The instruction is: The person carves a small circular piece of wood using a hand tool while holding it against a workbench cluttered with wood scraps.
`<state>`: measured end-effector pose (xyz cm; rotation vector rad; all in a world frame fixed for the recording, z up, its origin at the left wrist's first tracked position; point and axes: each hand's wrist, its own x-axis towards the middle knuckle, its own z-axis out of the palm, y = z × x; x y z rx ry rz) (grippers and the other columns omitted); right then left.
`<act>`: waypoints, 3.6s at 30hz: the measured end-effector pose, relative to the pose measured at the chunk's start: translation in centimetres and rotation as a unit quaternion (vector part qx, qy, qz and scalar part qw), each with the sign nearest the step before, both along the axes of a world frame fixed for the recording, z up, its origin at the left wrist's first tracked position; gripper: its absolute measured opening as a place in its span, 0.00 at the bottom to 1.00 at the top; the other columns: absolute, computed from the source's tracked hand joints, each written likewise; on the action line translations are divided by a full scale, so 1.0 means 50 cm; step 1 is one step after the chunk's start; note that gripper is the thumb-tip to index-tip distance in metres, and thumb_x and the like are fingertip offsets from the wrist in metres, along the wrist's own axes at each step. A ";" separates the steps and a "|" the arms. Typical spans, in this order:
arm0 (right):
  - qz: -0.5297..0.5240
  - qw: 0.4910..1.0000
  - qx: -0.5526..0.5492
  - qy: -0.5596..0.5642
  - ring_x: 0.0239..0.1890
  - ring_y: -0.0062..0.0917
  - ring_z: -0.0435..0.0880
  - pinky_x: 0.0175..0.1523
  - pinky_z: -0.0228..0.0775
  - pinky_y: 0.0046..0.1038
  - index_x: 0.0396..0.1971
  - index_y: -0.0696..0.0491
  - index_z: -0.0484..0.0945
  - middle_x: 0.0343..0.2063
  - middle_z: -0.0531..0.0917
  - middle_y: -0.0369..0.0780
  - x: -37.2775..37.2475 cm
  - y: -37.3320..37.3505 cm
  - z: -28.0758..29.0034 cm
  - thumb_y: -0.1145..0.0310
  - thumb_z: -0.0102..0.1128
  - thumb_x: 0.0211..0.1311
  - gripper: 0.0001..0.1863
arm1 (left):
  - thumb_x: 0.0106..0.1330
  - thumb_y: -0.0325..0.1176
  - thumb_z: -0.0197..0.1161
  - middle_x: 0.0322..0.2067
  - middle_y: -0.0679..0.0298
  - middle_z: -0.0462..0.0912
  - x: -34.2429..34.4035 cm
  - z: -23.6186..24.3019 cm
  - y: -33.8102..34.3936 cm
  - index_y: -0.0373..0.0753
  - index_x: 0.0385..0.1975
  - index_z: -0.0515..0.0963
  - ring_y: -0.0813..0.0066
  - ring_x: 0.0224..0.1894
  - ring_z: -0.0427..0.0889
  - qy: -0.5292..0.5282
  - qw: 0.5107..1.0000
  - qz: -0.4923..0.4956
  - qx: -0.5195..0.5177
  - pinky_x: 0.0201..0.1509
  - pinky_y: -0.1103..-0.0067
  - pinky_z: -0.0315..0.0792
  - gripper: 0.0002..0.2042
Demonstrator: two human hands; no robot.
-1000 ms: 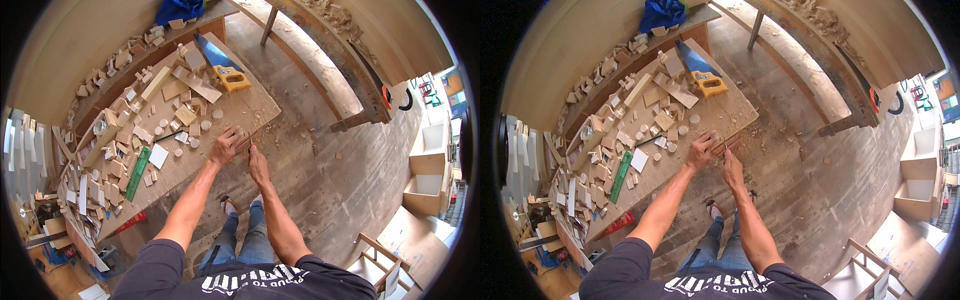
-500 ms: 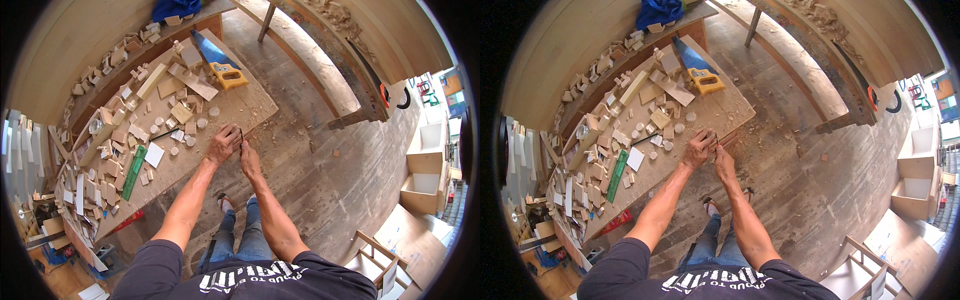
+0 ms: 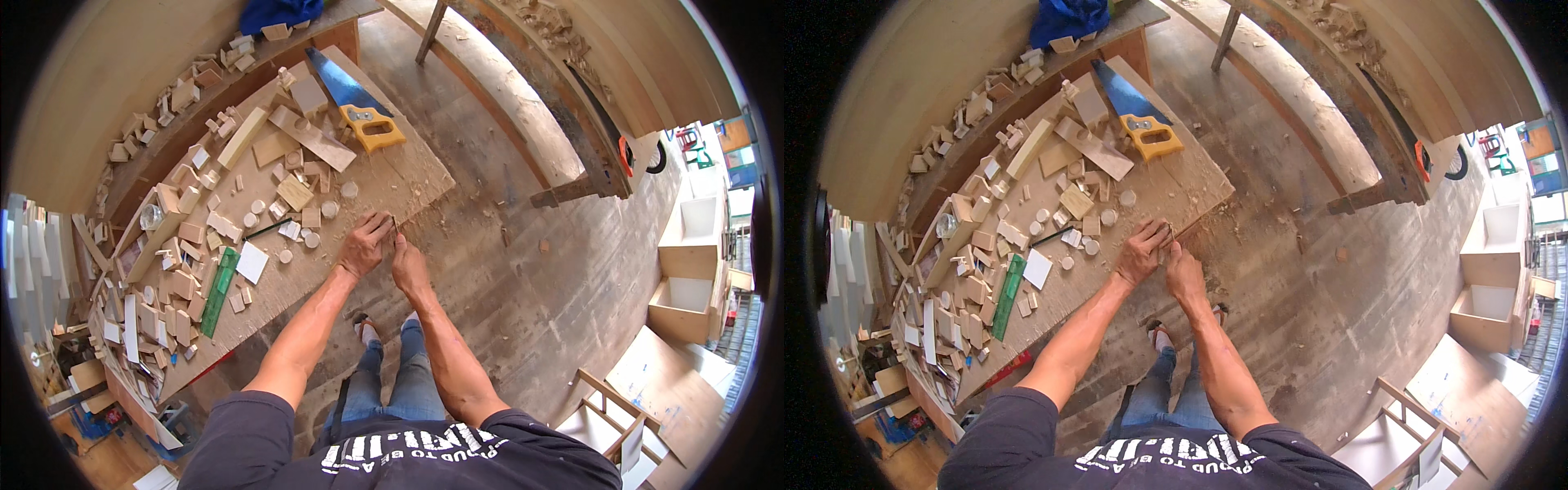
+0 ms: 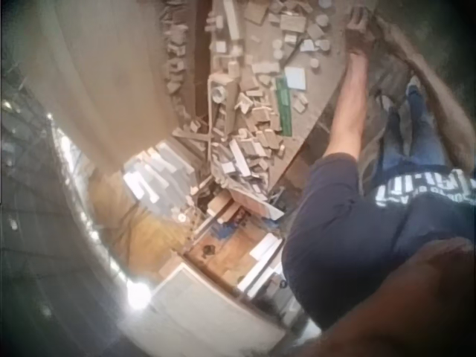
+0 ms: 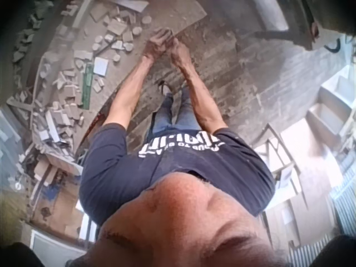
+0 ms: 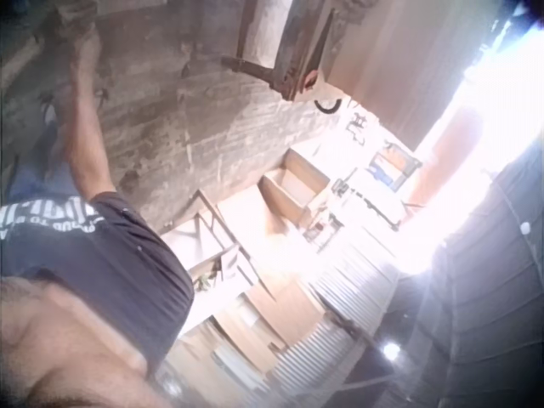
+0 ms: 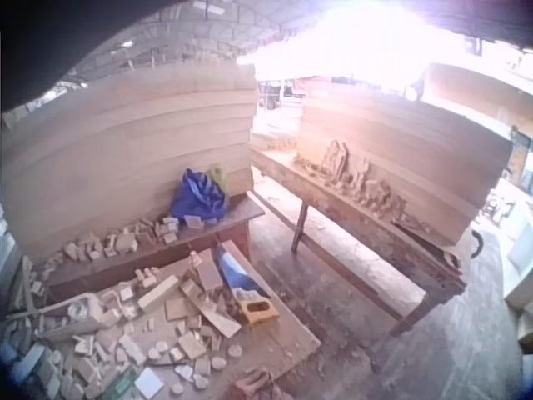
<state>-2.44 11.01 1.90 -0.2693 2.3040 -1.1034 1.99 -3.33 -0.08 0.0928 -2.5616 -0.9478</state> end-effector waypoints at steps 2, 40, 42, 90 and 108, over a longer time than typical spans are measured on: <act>0.017 1.000 0.022 -0.014 0.51 0.65 0.79 0.57 0.69 0.54 0.40 0.68 0.82 0.41 0.82 0.67 -0.010 -0.010 0.018 0.48 0.32 0.81 0.36 | 0.58 0.24 0.64 0.54 0.54 0.82 0.003 -0.016 -0.005 0.33 0.50 0.82 0.50 0.59 0.77 0.006 1.000 0.002 -0.006 0.62 0.65 0.76 0.18; -0.026 0.984 -0.101 -0.143 0.30 0.37 0.73 0.42 0.66 0.41 0.30 0.63 0.75 0.23 0.77 0.48 -0.043 0.024 -0.030 0.42 0.31 0.81 0.38 | 0.62 0.23 0.65 0.51 0.56 0.85 -0.011 0.018 0.012 0.38 0.46 0.86 0.54 0.55 0.81 0.008 0.998 0.052 -0.031 0.58 0.66 0.78 0.12; -0.026 0.983 -0.107 -0.146 0.30 0.37 0.73 0.42 0.66 0.41 0.30 0.63 0.75 0.23 0.77 0.48 -0.043 0.023 -0.033 0.42 0.31 0.81 0.37 | 0.61 0.24 0.64 0.52 0.56 0.83 -0.009 0.019 0.012 0.39 0.46 0.85 0.54 0.55 0.79 0.000 0.998 0.043 -0.048 0.59 0.65 0.76 0.13; 0.016 0.998 -0.057 -0.023 0.48 0.63 0.80 0.53 0.70 0.49 0.39 0.66 0.80 0.38 0.82 0.65 -0.030 0.017 -0.006 0.46 0.33 0.81 0.36 | 0.62 0.27 0.62 0.53 0.55 0.82 -0.013 0.000 0.008 0.36 0.50 0.81 0.53 0.57 0.78 0.002 0.997 0.047 -0.068 0.65 0.64 0.74 0.16; 0.085 0.996 0.028 -0.029 0.52 0.61 0.80 0.58 0.70 0.53 0.45 0.62 0.83 0.44 0.83 0.63 -0.063 -0.013 -0.008 0.46 0.30 0.80 0.36 | 0.60 0.25 0.63 0.51 0.55 0.84 -0.015 -0.005 0.012 0.36 0.48 0.83 0.50 0.55 0.79 0.018 0.996 0.078 -0.048 0.62 0.63 0.76 0.15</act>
